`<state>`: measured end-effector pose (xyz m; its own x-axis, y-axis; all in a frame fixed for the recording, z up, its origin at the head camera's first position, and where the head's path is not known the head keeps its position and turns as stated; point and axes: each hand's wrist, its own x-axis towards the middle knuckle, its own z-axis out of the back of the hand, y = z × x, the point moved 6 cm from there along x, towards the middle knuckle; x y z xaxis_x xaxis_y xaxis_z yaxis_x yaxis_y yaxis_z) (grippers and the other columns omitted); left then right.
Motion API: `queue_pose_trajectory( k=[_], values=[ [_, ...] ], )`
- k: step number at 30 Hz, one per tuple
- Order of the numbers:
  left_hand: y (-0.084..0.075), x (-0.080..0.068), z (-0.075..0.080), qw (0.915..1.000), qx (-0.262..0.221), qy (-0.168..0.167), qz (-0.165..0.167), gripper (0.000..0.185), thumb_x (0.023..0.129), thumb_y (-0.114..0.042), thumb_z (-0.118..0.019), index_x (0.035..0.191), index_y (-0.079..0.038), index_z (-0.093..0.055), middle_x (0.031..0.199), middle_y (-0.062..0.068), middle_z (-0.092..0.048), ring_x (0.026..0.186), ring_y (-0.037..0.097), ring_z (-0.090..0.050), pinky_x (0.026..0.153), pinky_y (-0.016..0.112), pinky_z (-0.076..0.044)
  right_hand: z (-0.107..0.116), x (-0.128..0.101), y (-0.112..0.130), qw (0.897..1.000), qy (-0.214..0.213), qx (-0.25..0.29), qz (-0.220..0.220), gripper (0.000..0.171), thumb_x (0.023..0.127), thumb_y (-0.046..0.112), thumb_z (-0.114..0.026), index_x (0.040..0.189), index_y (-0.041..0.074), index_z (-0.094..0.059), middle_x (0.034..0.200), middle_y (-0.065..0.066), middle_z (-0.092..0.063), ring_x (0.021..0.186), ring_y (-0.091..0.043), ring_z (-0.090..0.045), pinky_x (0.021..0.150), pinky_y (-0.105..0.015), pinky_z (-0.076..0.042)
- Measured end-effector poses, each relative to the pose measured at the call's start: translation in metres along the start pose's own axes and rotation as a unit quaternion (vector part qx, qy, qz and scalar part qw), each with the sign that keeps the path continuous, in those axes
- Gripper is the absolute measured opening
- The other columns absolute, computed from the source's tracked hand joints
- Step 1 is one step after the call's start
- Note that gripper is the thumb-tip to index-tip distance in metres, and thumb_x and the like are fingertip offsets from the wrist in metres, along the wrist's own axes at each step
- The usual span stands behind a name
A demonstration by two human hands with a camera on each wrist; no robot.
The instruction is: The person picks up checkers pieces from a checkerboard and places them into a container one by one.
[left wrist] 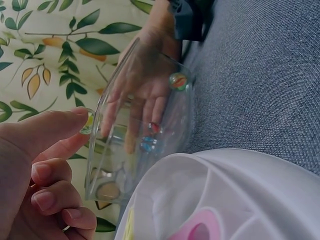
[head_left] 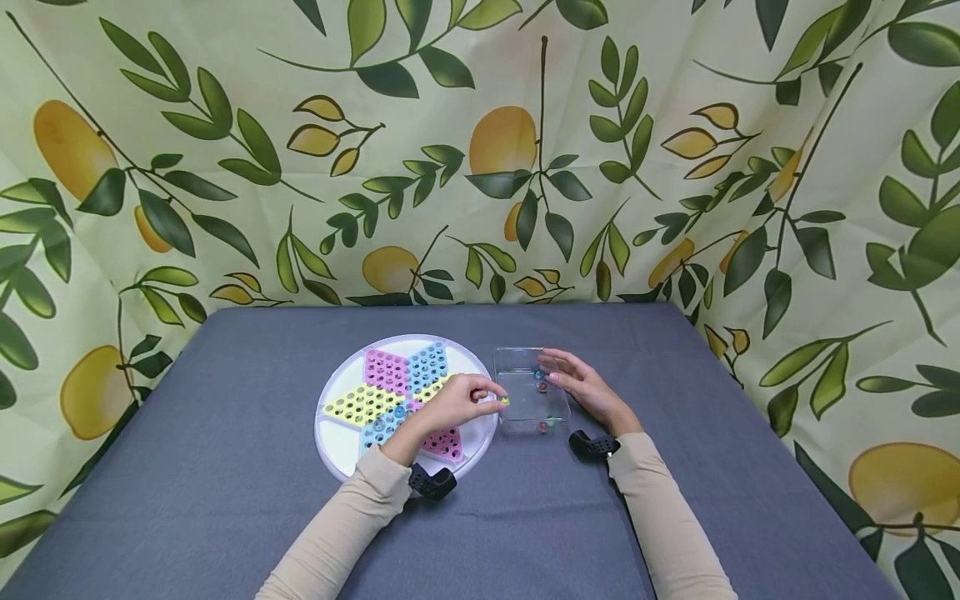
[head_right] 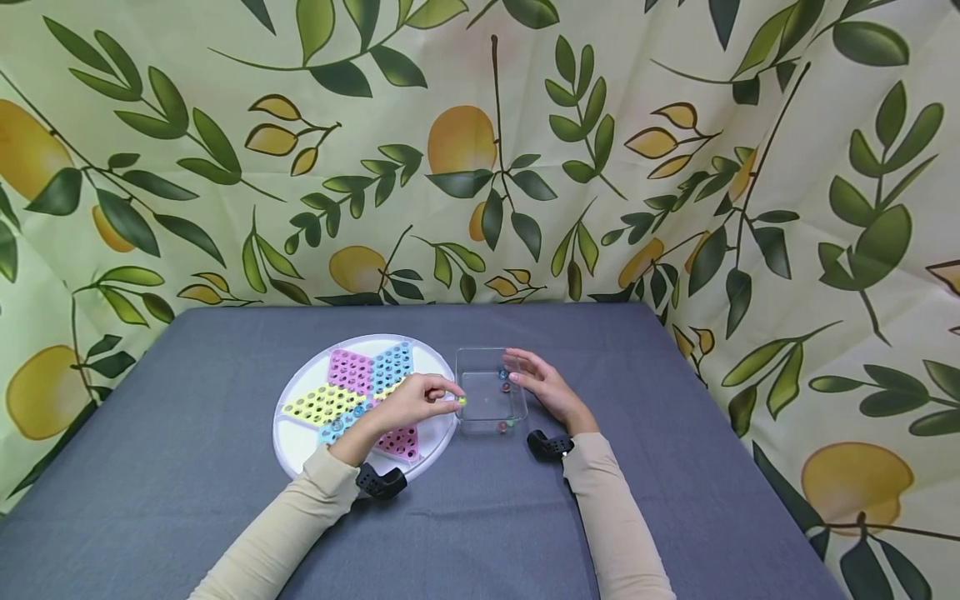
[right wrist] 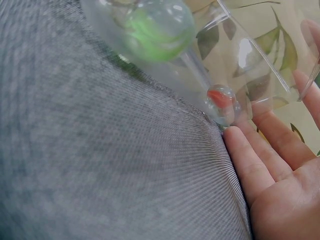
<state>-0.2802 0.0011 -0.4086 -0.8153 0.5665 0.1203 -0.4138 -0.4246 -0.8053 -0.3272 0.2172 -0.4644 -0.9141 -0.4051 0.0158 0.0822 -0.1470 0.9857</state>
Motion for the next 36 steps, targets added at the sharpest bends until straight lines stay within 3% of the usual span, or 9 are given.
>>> queue_pose_trajectory(
  k=[10, 18, 22, 25, 28, 31, 34, 36],
  values=[
    [0.000, -0.001, 0.000, 1.0000, 0.000, -0.001, -0.008, 0.029, 0.088, -0.015, -0.068, 0.110, 0.003, -0.069, 0.063, -0.005, -0.032, 0.059, 0.005, -0.029, 0.058, 0.016, -0.027, 0.001, 0.001, -0.001, 1.000, -0.001, -0.012, 0.002, 0.059, 0.097, 0.020, -0.055, 0.149, 0.007, -0.029, 0.155, -0.023, -0.031, 0.145, -0.041, -0.028, 0.118, -0.059, -0.021],
    [0.001, -0.005, 0.005, 0.9999, -0.008, -0.004, 0.007, 0.028, 0.088, -0.016, -0.068, 0.112, -0.001, -0.070, 0.064, -0.005, -0.032, 0.060, 0.006, -0.030, 0.060, 0.017, -0.029, 0.001, 0.000, 0.000, 1.000, 0.000, -0.008, 0.000, 0.058, 0.097, 0.019, -0.055, 0.149, 0.008, -0.030, 0.155, -0.022, -0.032, 0.146, -0.039, -0.028, 0.118, -0.055, -0.021],
    [0.002, -0.009, 0.011, 0.9999, -0.005, -0.012, 0.004, 0.026, 0.089, -0.017, -0.067, 0.111, -0.003, -0.071, 0.064, -0.005, -0.032, 0.060, 0.006, -0.030, 0.059, 0.017, -0.029, 0.001, 0.000, -0.001, 1.000, 0.001, -0.015, 0.000, 0.058, 0.097, 0.021, -0.055, 0.149, 0.010, -0.031, 0.155, -0.020, -0.033, 0.144, -0.032, -0.034, 0.116, -0.038, -0.032],
    [0.003, -0.012, 0.016, 0.9997, -0.001, -0.021, 0.009, 0.025, 0.089, -0.019, -0.067, 0.110, -0.005, -0.071, 0.065, -0.005, -0.033, 0.062, 0.006, -0.031, 0.060, 0.017, -0.030, 0.001, -0.001, -0.001, 1.000, 0.004, -0.003, 0.004, 0.059, 0.097, 0.021, -0.056, 0.149, 0.008, -0.031, 0.154, -0.022, -0.033, 0.135, -0.016, -0.048, 0.106, -0.019, -0.039],
    [0.003, -0.014, 0.021, 0.9996, 0.001, -0.028, 0.011, 0.025, 0.089, -0.018, -0.067, 0.109, -0.004, -0.071, 0.066, -0.005, -0.034, 0.062, 0.006, -0.032, 0.060, 0.017, -0.030, 0.000, 0.000, 0.000, 1.000, 0.011, 0.012, 0.013, 0.061, 0.097, 0.019, -0.056, 0.149, 0.004, -0.028, 0.154, -0.025, -0.031, 0.124, -0.002, -0.052, 0.098, -0.010, -0.041],
    [0.004, -0.016, 0.025, 0.9995, -0.001, -0.028, 0.013, 0.027, 0.089, -0.017, -0.067, 0.110, -0.002, -0.070, 0.066, -0.005, -0.034, 0.062, 0.006, -0.031, 0.059, 0.017, -0.030, 0.000, 0.000, 0.000, 1.000, 0.013, 0.021, 0.014, 0.062, 0.097, 0.019, -0.056, 0.149, 0.003, -0.027, 0.154, -0.025, -0.030, 0.134, -0.019, -0.048, 0.096, -0.007, -0.041],
    [0.004, -0.018, 0.028, 0.9995, -0.006, -0.030, 0.010, 0.027, 0.089, -0.017, -0.068, 0.110, 0.000, -0.070, 0.066, -0.004, -0.035, 0.062, 0.006, -0.032, 0.059, 0.016, -0.031, 0.000, 0.000, 0.000, 1.000, 0.011, 0.012, 0.013, 0.062, 0.097, 0.020, -0.056, 0.149, 0.003, -0.027, 0.154, -0.025, -0.031, 0.142, -0.036, -0.035, 0.096, -0.006, -0.039],
    [0.005, -0.019, 0.031, 0.9995, -0.006, -0.032, 0.007, 0.027, 0.088, -0.017, -0.068, 0.110, -0.001, -0.071, 0.067, -0.004, -0.035, 0.062, 0.006, -0.032, 0.059, 0.017, -0.031, 0.000, 0.000, 0.001, 1.000, 0.011, 0.004, 0.014, 0.061, 0.098, 0.021, -0.055, 0.149, 0.003, -0.027, 0.154, -0.025, -0.031, 0.143, -0.040, -0.031, 0.096, -0.006, -0.038]
  ],
)
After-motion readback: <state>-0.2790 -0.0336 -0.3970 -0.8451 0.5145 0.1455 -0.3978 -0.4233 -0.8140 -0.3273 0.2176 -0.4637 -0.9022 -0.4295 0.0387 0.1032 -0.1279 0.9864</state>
